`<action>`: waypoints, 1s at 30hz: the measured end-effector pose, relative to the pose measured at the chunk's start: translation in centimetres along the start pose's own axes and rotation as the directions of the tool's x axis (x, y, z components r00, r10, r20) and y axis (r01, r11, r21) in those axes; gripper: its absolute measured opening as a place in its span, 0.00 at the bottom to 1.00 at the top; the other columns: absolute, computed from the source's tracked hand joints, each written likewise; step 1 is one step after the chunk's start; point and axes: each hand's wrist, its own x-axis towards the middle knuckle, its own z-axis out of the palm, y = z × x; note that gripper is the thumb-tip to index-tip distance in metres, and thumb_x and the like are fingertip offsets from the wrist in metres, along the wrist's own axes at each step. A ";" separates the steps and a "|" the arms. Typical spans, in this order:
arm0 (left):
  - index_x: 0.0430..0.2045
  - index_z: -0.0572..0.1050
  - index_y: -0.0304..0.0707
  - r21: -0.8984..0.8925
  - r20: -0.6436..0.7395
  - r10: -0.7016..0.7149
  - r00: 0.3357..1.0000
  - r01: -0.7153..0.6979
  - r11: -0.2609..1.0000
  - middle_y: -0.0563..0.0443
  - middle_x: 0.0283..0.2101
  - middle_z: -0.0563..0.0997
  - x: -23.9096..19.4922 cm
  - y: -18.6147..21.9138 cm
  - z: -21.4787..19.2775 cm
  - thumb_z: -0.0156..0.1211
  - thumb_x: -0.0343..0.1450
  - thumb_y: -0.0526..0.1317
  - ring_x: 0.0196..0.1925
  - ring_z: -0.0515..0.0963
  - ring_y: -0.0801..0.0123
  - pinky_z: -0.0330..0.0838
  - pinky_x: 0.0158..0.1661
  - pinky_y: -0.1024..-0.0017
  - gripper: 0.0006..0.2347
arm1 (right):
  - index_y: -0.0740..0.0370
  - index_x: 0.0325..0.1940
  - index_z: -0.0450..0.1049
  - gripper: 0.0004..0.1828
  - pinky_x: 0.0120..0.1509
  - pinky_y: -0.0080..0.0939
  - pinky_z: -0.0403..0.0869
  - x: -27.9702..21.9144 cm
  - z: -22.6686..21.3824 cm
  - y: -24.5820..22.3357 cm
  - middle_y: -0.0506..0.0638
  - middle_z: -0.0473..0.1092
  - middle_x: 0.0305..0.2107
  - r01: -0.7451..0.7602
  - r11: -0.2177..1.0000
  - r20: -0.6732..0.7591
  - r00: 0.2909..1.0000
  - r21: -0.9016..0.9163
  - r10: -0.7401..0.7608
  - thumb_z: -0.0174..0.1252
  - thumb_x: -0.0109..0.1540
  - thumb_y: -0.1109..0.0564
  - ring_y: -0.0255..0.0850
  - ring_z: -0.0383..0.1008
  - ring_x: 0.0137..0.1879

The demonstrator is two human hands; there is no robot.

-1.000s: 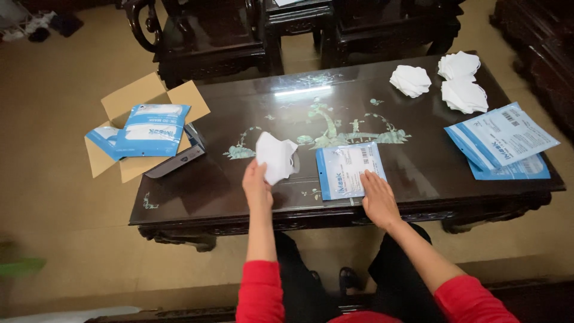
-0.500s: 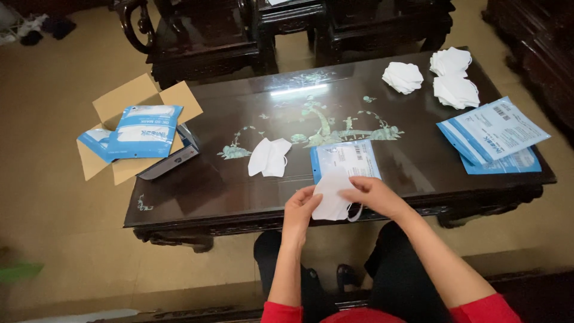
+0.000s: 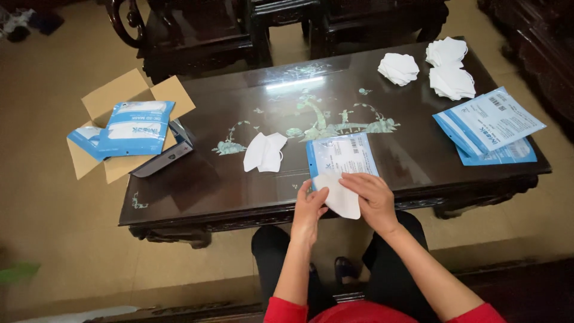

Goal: Packing individual face masks into blue plastic envelopes on a table

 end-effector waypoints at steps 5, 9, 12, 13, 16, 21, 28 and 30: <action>0.71 0.53 0.34 -0.208 0.117 -0.098 0.988 0.121 0.971 0.36 0.59 0.72 0.8 -1.9 0.2 0.65 0.73 0.43 0.60 0.76 0.52 0.71 0.57 0.49 0.34 | 0.50 0.53 0.84 0.15 0.64 0.46 0.72 -0.6 0.6 -2.5 0.45 0.81 0.48 -0.192 0.938 -0.050 0.975 0.288 0.215 0.60 0.64 0.57 0.41 0.78 0.57; 0.62 0.67 0.34 -0.329 0.234 -0.096 0.967 0.172 0.929 0.45 0.50 0.81 2.9 -5.3 -0.3 0.63 0.74 0.38 0.47 0.84 0.59 0.81 0.48 0.55 0.21 | 0.58 0.55 0.82 0.16 0.63 0.47 0.73 -2.3 2.3 -1.3 0.53 0.80 0.48 -0.385 0.780 -0.004 0.895 0.493 0.445 0.60 0.64 0.63 0.39 0.77 0.55; 0.56 0.73 0.40 -0.403 0.164 -0.070 0.984 0.132 0.906 0.50 0.48 0.83 3.2 -5.6 0.0 0.66 0.71 0.33 0.47 0.85 0.62 0.80 0.49 0.57 0.18 | 0.62 0.54 0.81 0.15 0.63 0.48 0.75 -1.2 1.7 -4.2 0.57 0.80 0.48 -0.444 0.718 0.014 0.855 0.536 0.518 0.57 0.65 0.66 0.41 0.77 0.56; 0.56 0.73 0.40 -0.402 0.164 -0.072 0.984 0.133 0.906 0.50 0.48 0.83 3.3 -5.4 -0.3 0.66 0.71 0.33 0.47 0.85 0.62 0.80 0.49 0.57 0.18 | 0.62 0.54 0.81 0.15 0.63 0.48 0.75 -0.9 1.5 -4.7 0.57 0.80 0.48 -0.445 0.718 0.013 0.854 0.536 0.520 0.57 0.65 0.66 0.41 0.77 0.56; 0.53 0.74 0.40 -0.410 0.071 0.024 0.997 0.007 0.912 0.53 0.44 0.83 3.6 -4.6 -0.9 0.65 0.69 0.28 0.43 0.84 0.69 0.80 0.48 0.65 0.18 | 0.65 0.57 0.79 0.17 0.64 0.52 0.75 -0.1 0.9 -5.5 0.59 0.78 0.50 -0.471 0.641 0.040 0.823 0.606 0.567 0.58 0.63 0.69 0.45 0.77 0.56; 0.63 0.69 0.31 -0.196 0.081 0.221 0.972 -0.202 0.960 0.48 0.50 0.82 3.1 -3.0 -2.3 0.58 0.69 0.23 0.51 0.81 0.72 0.79 0.50 0.73 0.25 | 0.65 0.69 0.68 0.28 0.70 0.51 0.67 0.4 -0.1 -3.8 0.59 0.71 0.61 -0.604 0.317 0.305 0.706 0.731 0.639 0.48 0.64 0.58 0.46 0.70 0.65; 0.67 0.63 0.27 -0.095 0.164 0.246 0.955 -0.233 0.968 0.39 0.55 0.80 2.2 -1.9 -2.0 0.52 0.69 0.23 0.56 0.79 0.65 0.76 0.55 0.67 0.27 | 0.64 0.71 0.66 0.31 0.59 0.43 0.77 1.1 0.3 -2.7 0.58 0.74 0.55 -0.726 0.321 0.383 0.622 0.608 0.683 0.61 0.63 0.59 0.42 0.78 0.52; 0.65 0.67 0.30 -0.140 0.142 0.210 0.967 -0.191 0.972 0.42 0.52 0.82 1.6 -1.6 -1.6 0.55 0.68 0.22 0.52 0.81 0.68 0.79 0.50 0.70 0.26 | 0.67 0.55 0.79 0.18 0.45 0.37 0.79 0.5 0.8 -2.2 0.53 0.78 0.36 -0.759 0.344 0.372 0.594 0.553 0.713 0.66 0.61 0.61 0.37 0.78 0.39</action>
